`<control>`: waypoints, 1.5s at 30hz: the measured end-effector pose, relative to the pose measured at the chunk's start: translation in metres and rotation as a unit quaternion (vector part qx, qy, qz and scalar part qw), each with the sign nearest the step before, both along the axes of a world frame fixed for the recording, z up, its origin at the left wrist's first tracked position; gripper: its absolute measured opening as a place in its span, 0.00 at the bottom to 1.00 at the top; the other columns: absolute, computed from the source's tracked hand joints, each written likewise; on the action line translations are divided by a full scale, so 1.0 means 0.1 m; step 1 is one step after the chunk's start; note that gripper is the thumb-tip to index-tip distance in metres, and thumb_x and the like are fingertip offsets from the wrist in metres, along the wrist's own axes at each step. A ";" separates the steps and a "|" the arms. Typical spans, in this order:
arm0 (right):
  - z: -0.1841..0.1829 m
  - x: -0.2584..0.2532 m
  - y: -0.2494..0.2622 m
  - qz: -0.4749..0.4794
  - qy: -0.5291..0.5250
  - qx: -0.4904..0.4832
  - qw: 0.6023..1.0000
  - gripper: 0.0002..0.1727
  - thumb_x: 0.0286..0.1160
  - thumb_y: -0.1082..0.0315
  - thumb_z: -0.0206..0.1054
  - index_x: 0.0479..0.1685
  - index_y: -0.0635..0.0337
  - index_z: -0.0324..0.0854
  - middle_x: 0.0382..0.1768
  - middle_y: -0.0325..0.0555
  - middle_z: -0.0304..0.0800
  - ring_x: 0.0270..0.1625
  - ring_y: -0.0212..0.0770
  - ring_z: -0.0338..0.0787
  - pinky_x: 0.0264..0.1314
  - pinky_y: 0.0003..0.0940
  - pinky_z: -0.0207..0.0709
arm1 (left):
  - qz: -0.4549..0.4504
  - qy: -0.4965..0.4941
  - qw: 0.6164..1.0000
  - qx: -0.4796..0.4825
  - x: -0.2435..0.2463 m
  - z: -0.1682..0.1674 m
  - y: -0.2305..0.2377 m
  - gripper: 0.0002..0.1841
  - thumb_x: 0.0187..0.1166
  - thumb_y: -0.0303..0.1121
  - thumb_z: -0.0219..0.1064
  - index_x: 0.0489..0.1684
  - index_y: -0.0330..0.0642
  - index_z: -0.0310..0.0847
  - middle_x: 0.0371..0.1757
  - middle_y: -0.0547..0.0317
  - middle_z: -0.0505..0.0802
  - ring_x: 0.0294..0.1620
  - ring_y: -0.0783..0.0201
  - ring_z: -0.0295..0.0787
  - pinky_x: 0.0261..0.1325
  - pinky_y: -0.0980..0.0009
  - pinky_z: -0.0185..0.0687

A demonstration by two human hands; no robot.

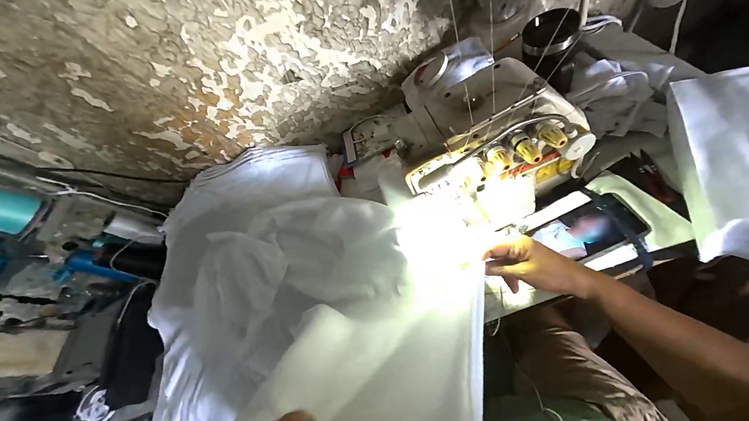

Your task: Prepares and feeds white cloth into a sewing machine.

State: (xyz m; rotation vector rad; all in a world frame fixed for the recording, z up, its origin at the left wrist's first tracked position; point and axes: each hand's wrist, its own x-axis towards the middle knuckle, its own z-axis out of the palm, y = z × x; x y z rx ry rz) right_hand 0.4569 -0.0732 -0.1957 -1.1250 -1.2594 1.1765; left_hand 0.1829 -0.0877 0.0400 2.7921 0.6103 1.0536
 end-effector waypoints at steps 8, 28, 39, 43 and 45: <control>-0.04 -0.05 0.10 -0.013 -0.023 -0.007 1.000 0.07 0.82 0.74 0.63 0.43 0.69 0.85 0.24 0.30 0.84 0.24 0.13 0.76 0.31 0.10 0.72 | -0.058 -0.049 0.994 0.080 -0.06 -0.26 0.27 0.09 0.87 0.44 0.60 0.48 0.51 0.79 0.39 0.68 0.83 0.46 0.76 0.78 0.58 0.80 0.67; -0.08 -0.12 0.13 -0.006 0.022 -0.044 0.999 0.05 0.81 0.75 0.64 0.39 0.62 0.84 0.24 0.26 0.86 0.23 0.14 0.78 0.28 0.10 0.72 | -0.165 -0.066 0.954 0.243 0.37 -1.16 1.12 0.04 0.86 0.31 0.62 0.50 0.45 0.79 0.36 0.56 0.83 0.29 0.62 0.73 0.35 0.72 0.68; -0.19 -0.20 0.10 -0.073 -0.042 0.005 0.996 0.06 0.76 0.78 0.66 0.45 0.69 0.87 0.33 0.34 0.90 0.27 0.12 0.78 0.34 0.10 0.73 | -0.191 -0.026 0.964 0.183 0.38 -1.71 1.06 0.07 0.89 0.30 0.58 0.52 0.44 0.82 0.41 0.54 0.95 0.37 0.59 0.89 0.45 0.69 0.80; -0.41 -0.22 0.09 -0.125 -0.172 0.141 0.967 0.11 0.78 0.75 0.63 0.48 0.65 0.92 0.53 0.49 0.95 0.46 0.29 0.91 0.52 0.27 0.84 | -0.172 -0.007 0.980 0.096 0.35 -1.97 0.84 0.09 0.91 0.31 0.55 0.49 0.45 0.83 0.45 0.56 0.98 0.46 0.62 0.94 0.52 0.71 0.82; -0.47 -0.23 0.10 -0.155 -0.247 0.201 0.935 0.13 0.79 0.74 0.61 0.48 0.62 0.93 0.56 0.50 0.95 0.52 0.42 0.94 0.57 0.41 0.85 | -0.154 0.004 0.987 0.054 0.36 -2.08 0.73 0.10 0.90 0.31 0.56 0.45 0.44 0.86 0.46 0.56 0.98 0.49 0.62 0.94 0.54 0.71 0.82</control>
